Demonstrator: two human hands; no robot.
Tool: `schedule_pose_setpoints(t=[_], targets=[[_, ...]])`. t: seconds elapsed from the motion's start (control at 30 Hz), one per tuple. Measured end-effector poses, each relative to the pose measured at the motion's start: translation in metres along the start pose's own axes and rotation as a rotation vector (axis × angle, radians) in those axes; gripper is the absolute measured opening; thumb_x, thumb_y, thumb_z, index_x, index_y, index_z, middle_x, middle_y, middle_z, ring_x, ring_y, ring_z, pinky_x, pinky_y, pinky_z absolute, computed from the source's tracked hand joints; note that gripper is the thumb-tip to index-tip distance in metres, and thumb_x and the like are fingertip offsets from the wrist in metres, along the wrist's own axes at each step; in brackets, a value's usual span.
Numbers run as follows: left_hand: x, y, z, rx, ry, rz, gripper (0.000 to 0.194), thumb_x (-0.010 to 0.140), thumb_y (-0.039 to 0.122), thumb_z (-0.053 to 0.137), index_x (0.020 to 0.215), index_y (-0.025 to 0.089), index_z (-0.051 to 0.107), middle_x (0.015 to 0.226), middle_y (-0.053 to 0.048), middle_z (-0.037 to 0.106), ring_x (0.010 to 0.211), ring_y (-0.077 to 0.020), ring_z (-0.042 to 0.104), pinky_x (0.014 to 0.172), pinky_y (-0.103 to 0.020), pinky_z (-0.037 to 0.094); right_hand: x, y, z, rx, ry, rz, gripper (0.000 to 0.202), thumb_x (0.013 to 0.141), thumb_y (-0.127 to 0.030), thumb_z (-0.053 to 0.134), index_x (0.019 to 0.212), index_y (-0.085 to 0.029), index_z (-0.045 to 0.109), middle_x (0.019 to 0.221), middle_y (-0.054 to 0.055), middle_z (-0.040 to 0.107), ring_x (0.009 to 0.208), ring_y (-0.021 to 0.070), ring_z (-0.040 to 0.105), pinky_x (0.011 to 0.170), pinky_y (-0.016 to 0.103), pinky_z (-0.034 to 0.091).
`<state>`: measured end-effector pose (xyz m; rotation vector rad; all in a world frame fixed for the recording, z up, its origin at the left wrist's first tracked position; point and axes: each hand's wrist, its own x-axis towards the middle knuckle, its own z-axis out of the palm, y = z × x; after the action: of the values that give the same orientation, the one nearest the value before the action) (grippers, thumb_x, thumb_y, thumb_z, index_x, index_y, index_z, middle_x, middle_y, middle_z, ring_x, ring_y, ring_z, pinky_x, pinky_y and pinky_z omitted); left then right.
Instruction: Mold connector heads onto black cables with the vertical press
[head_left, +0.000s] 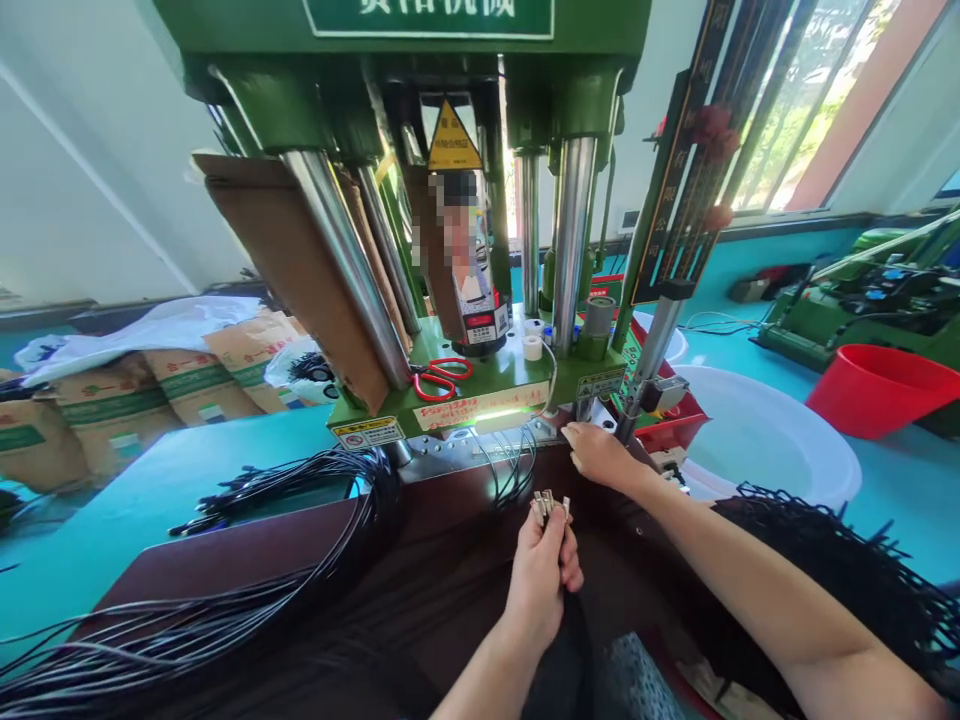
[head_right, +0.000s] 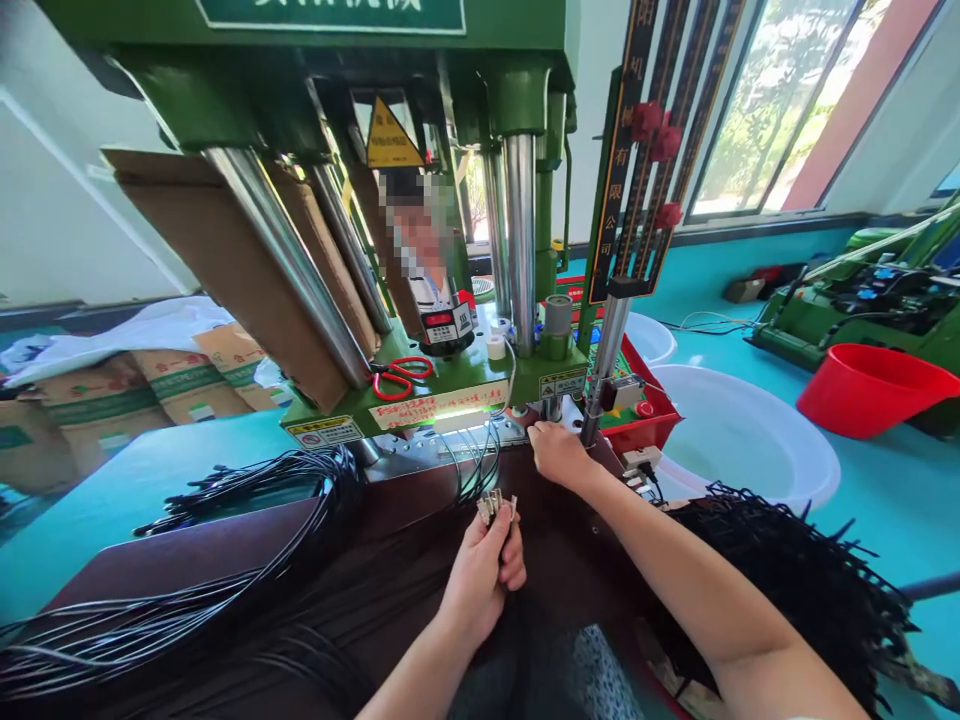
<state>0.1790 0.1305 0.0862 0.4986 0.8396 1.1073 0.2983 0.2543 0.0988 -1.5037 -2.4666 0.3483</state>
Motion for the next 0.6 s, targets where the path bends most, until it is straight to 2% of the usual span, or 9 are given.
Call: schedule_pose_setpoints(t=[0.1, 0.23, 0.33, 0.4, 0.43, 0.5, 0.6], targets=[[0.002, -0.004, -0.008, -0.015, 0.037, 0.013, 0.044, 0.062, 0.055, 0.063, 0.074, 0.019, 0.041, 0.042, 0.012, 0.032, 0.033, -0.0012, 0.022, 0.034, -0.016, 0.016, 0.004, 0.01, 0.016, -0.064, -0.022, 0.037, 0.034, 0.071, 0.005, 0.035, 0.096, -0.005, 0.055, 0.102, 0.022, 0.055, 0.103, 0.0303, 0.049, 0.089, 0.044, 0.031], [-0.002, -0.004, -0.013, 0.019, 0.048, 0.005, 0.045, 0.061, 0.056, 0.064, 0.072, 0.018, 0.041, 0.044, 0.011, 0.035, 0.034, -0.0011, 0.025, 0.035, -0.017, 0.018, -0.005, 0.005, 0.011, -0.043, -0.099, 0.051, 0.025, 0.067, -0.001, 0.044, 0.087, -0.01, 0.054, 0.097, 0.019, 0.055, 0.098, 0.0308, 0.05, 0.083, 0.041, 0.035], [-0.006, -0.002, -0.017, 0.063, 0.04, -0.006, 0.045, 0.061, 0.056, 0.063, 0.07, 0.018, 0.04, 0.044, 0.011, 0.036, 0.033, -0.0011, 0.025, 0.035, -0.017, 0.019, -0.026, 0.001, -0.001, 0.076, -0.214, 0.062, 0.013, 0.067, -0.011, 0.046, 0.077, -0.015, 0.053, 0.075, 0.008, 0.058, 0.074, 0.0215, 0.057, 0.067, 0.031, 0.041], [-0.008, -0.001, -0.018, 0.113, 0.028, 0.006, 0.044, 0.062, 0.054, 0.063, 0.07, 0.019, 0.039, 0.044, 0.011, 0.036, 0.033, -0.0013, 0.026, 0.034, -0.017, 0.02, -0.049, -0.001, -0.006, 0.164, -0.285, 0.113, 0.017, 0.069, -0.014, 0.039, 0.079, -0.017, 0.053, 0.057, -0.001, 0.051, 0.049, 0.0135, 0.051, 0.049, 0.024, 0.039], [-0.008, -0.001, -0.017, 0.15, 0.022, 0.018, 0.043, 0.063, 0.054, 0.063, 0.069, 0.019, 0.039, 0.044, 0.011, 0.035, 0.032, -0.0015, 0.026, 0.033, -0.017, 0.021, -0.062, -0.002, -0.006, 0.267, -0.31, 0.171, 0.024, 0.069, -0.015, 0.036, 0.086, -0.017, 0.053, 0.051, -0.004, 0.046, 0.04, 0.0107, 0.044, 0.04, 0.022, 0.035], [-0.006, -0.004, -0.014, 0.243, 0.017, 0.045, 0.041, 0.065, 0.053, 0.061, 0.069, 0.02, 0.038, 0.043, 0.012, 0.033, 0.031, -0.0017, 0.025, 0.031, -0.016, 0.022, -0.089, -0.005, -0.001, 0.625, -0.302, 0.335, 0.04, 0.069, -0.016, 0.035, 0.107, -0.019, 0.048, 0.047, -0.008, 0.038, 0.03, 0.0075, 0.03, 0.03, 0.019, 0.023], [-0.001, -0.012, -0.006, 0.375, -0.018, 0.063, 0.037, 0.066, 0.05, 0.061, 0.068, 0.02, 0.04, 0.042, 0.012, 0.032, 0.028, -0.0023, 0.025, 0.029, -0.016, 0.02, -0.119, -0.012, 0.013, 1.278, -0.134, 0.523, 0.05, 0.075, -0.028, 0.043, 0.125, -0.021, 0.037, 0.047, -0.01, 0.036, 0.027, 0.0052, 0.022, 0.026, 0.016, 0.015]])
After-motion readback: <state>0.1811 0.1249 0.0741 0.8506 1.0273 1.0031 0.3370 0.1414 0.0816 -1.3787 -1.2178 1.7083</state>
